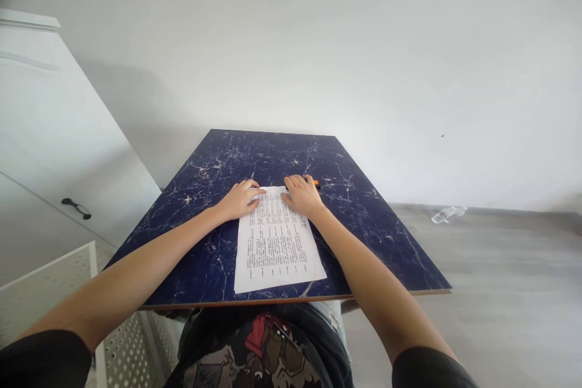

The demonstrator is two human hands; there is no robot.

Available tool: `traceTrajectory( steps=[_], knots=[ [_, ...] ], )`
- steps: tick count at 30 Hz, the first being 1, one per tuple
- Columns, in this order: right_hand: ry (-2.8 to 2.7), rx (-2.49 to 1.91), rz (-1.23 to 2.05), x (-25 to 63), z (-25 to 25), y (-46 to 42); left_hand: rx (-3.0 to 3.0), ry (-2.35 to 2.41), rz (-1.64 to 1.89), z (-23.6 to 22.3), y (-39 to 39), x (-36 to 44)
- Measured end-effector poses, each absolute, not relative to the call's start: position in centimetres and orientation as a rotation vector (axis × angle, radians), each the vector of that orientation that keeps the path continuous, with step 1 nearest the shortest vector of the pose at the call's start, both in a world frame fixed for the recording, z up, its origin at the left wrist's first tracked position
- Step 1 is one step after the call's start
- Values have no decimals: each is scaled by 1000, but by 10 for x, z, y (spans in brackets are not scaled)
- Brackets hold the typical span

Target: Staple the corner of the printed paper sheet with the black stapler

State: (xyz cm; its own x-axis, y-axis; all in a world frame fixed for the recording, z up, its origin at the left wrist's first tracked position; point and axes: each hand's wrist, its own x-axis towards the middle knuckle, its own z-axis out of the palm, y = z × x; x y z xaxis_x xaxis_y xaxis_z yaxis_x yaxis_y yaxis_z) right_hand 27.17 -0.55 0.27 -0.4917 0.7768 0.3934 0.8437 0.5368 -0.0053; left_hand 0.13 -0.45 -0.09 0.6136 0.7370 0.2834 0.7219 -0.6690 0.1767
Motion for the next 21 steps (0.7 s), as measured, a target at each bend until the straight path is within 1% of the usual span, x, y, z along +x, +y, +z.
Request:
traceTrajectory(
  steps=[15,21],
  knots=[
    [-2450,-1316,-265,269,2,-7,2771,1269,517,-1,-3,1],
    [-2268,-1395,-96,288,12,-2,2755,1247,508,-1,-2,0]
  ],
)
